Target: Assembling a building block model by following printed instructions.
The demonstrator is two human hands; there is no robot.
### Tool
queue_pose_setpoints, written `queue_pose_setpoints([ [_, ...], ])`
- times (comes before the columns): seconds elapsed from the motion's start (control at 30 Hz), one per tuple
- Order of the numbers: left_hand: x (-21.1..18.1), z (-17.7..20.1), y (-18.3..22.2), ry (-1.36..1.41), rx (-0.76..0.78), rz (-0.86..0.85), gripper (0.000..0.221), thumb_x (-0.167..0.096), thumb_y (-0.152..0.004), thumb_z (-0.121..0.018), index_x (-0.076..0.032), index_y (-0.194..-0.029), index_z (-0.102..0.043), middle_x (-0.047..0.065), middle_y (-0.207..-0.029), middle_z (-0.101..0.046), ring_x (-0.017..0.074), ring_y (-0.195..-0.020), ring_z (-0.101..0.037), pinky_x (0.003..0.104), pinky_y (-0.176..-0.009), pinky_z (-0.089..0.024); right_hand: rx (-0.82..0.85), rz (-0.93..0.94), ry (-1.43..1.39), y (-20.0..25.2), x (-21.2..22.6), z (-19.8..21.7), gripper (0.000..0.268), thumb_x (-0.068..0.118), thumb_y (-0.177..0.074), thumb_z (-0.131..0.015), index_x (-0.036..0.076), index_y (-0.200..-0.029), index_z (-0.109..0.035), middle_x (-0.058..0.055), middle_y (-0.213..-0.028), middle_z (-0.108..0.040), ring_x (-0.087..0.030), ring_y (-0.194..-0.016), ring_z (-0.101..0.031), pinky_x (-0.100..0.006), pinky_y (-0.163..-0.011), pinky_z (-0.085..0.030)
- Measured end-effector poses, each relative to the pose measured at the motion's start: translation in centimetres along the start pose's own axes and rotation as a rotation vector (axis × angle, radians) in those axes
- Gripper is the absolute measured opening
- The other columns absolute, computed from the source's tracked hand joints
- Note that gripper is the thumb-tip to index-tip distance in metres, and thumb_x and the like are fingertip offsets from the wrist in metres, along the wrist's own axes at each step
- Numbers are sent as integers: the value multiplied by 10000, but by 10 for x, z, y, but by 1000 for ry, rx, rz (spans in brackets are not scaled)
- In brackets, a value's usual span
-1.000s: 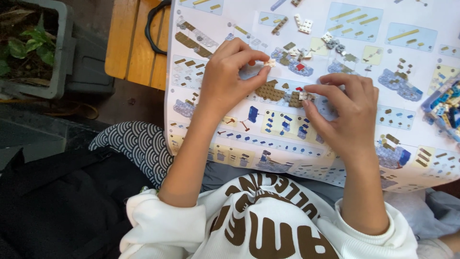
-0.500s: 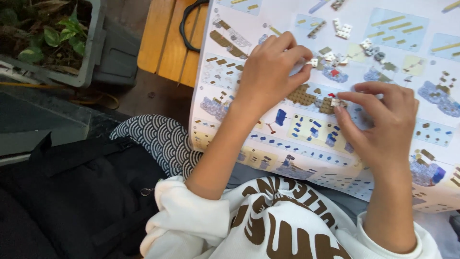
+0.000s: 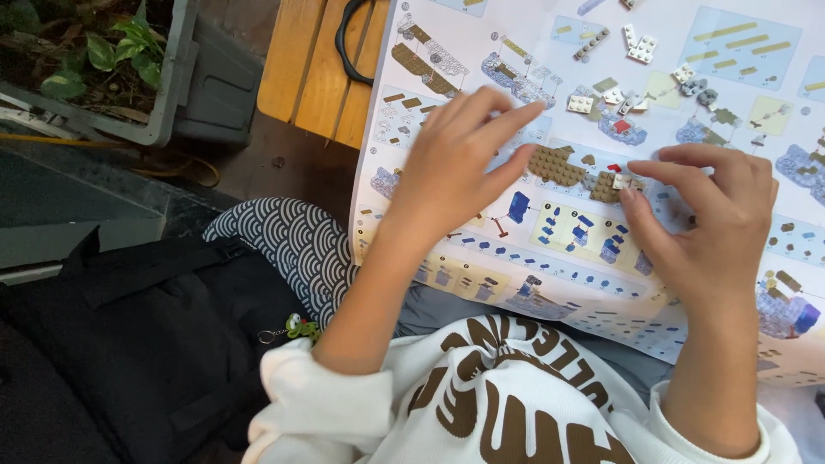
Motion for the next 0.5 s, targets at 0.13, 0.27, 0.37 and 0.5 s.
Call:
queue_pose_setpoints([
  [0.13, 14, 18, 25, -85, 40, 91, 344, -260, -970, -589, -100, -1274, -599, 43, -1073, -581, 220, -1005, -547, 422, -885, -450, 21, -24, 9, 1, -2, -1, 157, 99, -1040, -784, 71, -1192, -755, -146, -1231, -635, -338, -1143, -530, -468, -1013, -365],
  [0.27, 27, 30, 42, -240, 31, 183, 401, -265, -956, -640, -84, -1310, -584, 61, -985, -510, 250, -914, -499, 417, -815, -431, 20, -28, -4, 1, -2, -2, 153, 83, -1035, -785, 66, -1184, -757, -154, -1227, -630, -339, -1145, -537, -467, -1020, -363],
  [0.37, 32, 31, 45, -264, 45, 217, 469, -303, -963, -628, -68, -1358, -534, 69, -982, -488, 264, -907, -490, 422, -814, -425, 25, -27, 5, 2, -2, -2, 151, 92, -1043, -782, 63, -1190, -759, -156, -1233, -630, -344, -1154, -532, -469, -1018, -371],
  [0.5, 38, 27, 44, -274, 105, 284, 604, -359, -967, -584, -36, -1446, -408, 89, -1075, -521, 273, -967, -509, 423, -839, -430, 29, -22, 8, 2, -3, -2, 162, 82, -1050, -791, 52, -1205, -756, -160, -1242, -634, -349, -1159, -543, -480, -1036, -364],
])
Point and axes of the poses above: each hand's wrist, its own y-axis away from the middle knuckle, its own z-axis out of the back of the hand, x = y × z, the point moved 7 cm from there along -y, towards the middle knuckle
